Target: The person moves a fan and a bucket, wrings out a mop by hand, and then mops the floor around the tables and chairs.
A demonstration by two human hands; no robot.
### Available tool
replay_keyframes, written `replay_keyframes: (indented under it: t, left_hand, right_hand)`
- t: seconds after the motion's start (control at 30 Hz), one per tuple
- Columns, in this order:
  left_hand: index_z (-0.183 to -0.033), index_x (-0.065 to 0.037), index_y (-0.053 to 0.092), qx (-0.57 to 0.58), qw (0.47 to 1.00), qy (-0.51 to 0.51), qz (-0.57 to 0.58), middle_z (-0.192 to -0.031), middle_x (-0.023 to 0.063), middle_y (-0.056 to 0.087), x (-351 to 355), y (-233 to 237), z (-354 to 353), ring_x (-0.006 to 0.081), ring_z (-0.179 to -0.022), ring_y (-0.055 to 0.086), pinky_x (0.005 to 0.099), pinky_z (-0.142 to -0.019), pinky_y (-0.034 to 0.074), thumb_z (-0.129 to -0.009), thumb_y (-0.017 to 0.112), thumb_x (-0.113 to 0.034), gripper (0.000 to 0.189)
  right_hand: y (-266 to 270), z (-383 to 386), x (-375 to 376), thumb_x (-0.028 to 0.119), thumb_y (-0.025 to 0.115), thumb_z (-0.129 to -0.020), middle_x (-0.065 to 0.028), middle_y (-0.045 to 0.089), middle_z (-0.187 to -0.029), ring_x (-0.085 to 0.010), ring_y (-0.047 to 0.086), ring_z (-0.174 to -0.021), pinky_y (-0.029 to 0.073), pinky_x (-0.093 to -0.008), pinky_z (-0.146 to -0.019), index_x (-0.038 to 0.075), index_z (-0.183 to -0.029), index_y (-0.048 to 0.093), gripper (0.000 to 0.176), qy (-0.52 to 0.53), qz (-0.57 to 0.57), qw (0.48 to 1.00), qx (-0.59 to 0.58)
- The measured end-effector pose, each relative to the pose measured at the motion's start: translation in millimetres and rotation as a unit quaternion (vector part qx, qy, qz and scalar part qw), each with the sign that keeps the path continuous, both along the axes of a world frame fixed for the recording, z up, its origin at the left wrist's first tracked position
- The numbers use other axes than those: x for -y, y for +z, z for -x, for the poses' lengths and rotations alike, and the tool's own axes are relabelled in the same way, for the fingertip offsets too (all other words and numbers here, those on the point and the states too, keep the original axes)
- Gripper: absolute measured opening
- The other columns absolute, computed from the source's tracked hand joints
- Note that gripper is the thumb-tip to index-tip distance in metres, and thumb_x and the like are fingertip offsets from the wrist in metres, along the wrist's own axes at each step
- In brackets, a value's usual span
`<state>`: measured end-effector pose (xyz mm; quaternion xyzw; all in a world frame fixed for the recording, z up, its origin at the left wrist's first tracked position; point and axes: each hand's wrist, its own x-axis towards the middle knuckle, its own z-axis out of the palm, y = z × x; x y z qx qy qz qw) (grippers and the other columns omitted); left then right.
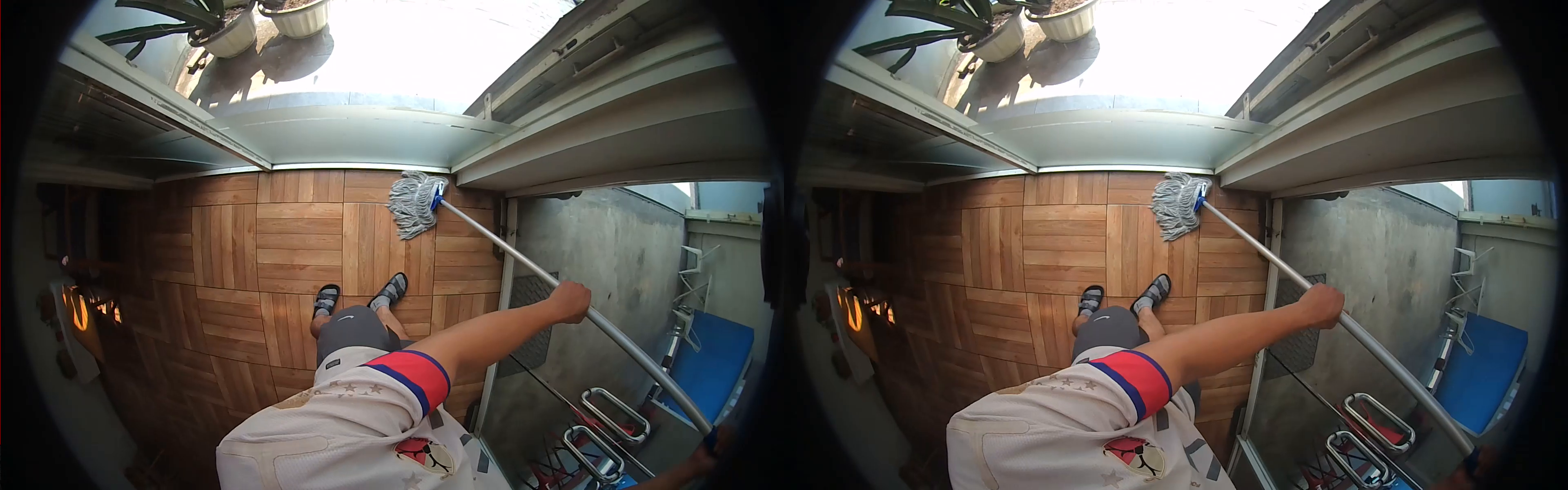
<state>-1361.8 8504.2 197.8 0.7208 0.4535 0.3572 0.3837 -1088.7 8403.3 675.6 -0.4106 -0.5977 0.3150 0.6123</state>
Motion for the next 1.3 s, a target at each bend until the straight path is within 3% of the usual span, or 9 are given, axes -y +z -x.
replay_keyframes:
  t: [0.17, 0.3, 0.4, 0.47, 0.57, 0.7, 1.0, 1.17, 1.3]
  left_hand:
    - [-0.065, -0.005, 0.063, 0.028, 0.997, 0.065, 0.035, -0.065, 0.0152, 0.062, 17.7, 8.5, 65.4, 0.0320, -0.064, 0.063, 0.0418, -0.058, 0.049, -0.070, 0.060, -0.020, 0.016]
    - [-0.062, -0.004, 0.062, -0.032, 0.992, 0.108, 0.062, -0.064, 0.0178, 0.061, 73.6, -18.6, 180.3, 0.0348, -0.065, 0.063, 0.0434, -0.061, 0.050, -0.079, 0.058, -0.027, 0.029]
    - [-0.068, -0.005, 0.063, -0.083, 0.962, 0.216, 0.146, -0.068, 0.0168, 0.062, 145.9, -86.1, 288.2, 0.0348, -0.070, 0.062, 0.0429, -0.065, 0.049, -0.082, 0.056, -0.028, 0.029]
    - [-0.065, -0.005, 0.055, -0.037, 0.925, 0.376, 0.028, -0.065, 0.0146, 0.056, 230.5, -143.1, 377.3, 0.0353, -0.067, 0.056, 0.0449, -0.062, 0.043, -0.080, 0.057, -0.023, 0.023]
    - [-0.072, -0.010, 0.057, -0.220, 0.844, 0.483, 0.072, -0.075, 0.0114, 0.054, 371.5, -200.2, 500.9, 0.0290, -0.086, 0.050, 0.0426, -0.085, 0.034, -0.078, 0.058, -0.020, 0.011]
    - [-0.069, -0.004, 0.065, -0.283, 0.884, 0.250, 0.276, -0.070, 0.0196, 0.062, 449.0, -209.6, 593.7, 0.0351, -0.072, 0.061, 0.0442, -0.069, 0.046, -0.076, 0.058, -0.032, 0.030]
    - [-0.063, 0.000, 0.065, -0.186, 0.929, -0.142, 0.286, -0.065, 0.0206, 0.061, 384.2, -86.6, 497.1, 0.0352, -0.063, 0.060, 0.0423, -0.058, 0.048, -0.067, 0.065, -0.041, 0.041]
    - [-0.059, -0.003, 0.062, -0.071, 0.957, -0.247, 0.131, -0.055, 0.0181, 0.056, 330.4, -43.5, 354.8, 0.0346, -0.054, 0.056, 0.0435, -0.051, 0.043, -0.068, 0.066, -0.038, 0.037]
    - [-0.056, -0.003, 0.057, -0.025, 0.979, -0.201, -0.037, -0.052, 0.0156, 0.054, 328.2, -61.9, 228.8, 0.0345, -0.052, 0.054, 0.0430, -0.050, 0.042, -0.074, 0.065, -0.034, 0.036]
  right_hand:
    - [7.3, 13.3, -77.2, 0.018, 0.050, -0.080, 0.0024, 0.032, -0.051, -0.0092, 0.034, -0.051, 0.029, -0.0247, -0.060, 0.013, -0.057, 0.038, 0.026, -0.045, 0.007, 0.997, 0.067]
    - [-64.1, 94.3, -126.5, 0.006, 0.044, -0.087, 0.0045, 0.025, -0.048, -0.0075, 0.026, -0.047, 0.028, -0.0263, -0.054, 0.014, -0.061, 0.033, 0.029, 0.250, 0.138, 0.956, -0.068]
    - [-185.2, 233.8, -105.6, 0.011, 0.041, -0.092, 0.0036, 0.028, -0.051, -0.0078, 0.027, -0.047, 0.032, -0.0255, -0.056, 0.013, -0.064, 0.032, 0.030, 0.313, 0.172, 0.920, -0.163]
    - [-267.4, 346.2, -49.4, 0.013, 0.045, -0.088, 0.0027, 0.029, -0.051, -0.0076, 0.032, -0.047, 0.034, -0.0264, -0.056, 0.014, -0.061, 0.032, 0.030, 0.176, 0.205, 0.934, -0.234]
    - [-378.4, 466.2, 55.8, 0.015, 0.049, -0.087, 0.0002, 0.036, -0.054, -0.0139, 0.041, -0.052, 0.041, -0.0328, -0.062, 0.011, -0.065, 0.039, 0.024, 0.028, 0.330, 0.899, -0.286]
    - [-409.3, 492.5, 132.1, 0.020, 0.056, -0.087, -0.0039, 0.044, -0.068, -0.0174, 0.045, -0.067, 0.041, -0.0367, -0.079, 0.009, -0.070, 0.044, 0.024, 0.085, 0.447, 0.827, -0.330]
    - [-271.3, 335.8, 216.6, 0.030, 0.064, -0.077, -0.0032, 0.033, -0.081, -0.0177, 0.036, -0.083, 0.032, -0.0360, -0.075, 0.014, -0.062, 0.041, 0.031, 0.263, 0.222, 0.911, -0.227]
    - [-136.1, 284.5, 327.3, 0.016, 0.057, -0.083, -0.0005, 0.034, -0.065, -0.0092, 0.038, -0.057, 0.032, -0.0239, -0.059, 0.012, -0.059, 0.034, 0.033, 0.161, 0.054, 0.962, -0.215]
    - [-122.1, 279.1, 432.1, 0.014, 0.051, -0.087, 0.0025, 0.028, -0.057, -0.0066, 0.028, -0.048, 0.028, -0.0245, -0.055, 0.014, -0.061, 0.031, 0.032, -0.153, -0.061, 0.975, -0.151]
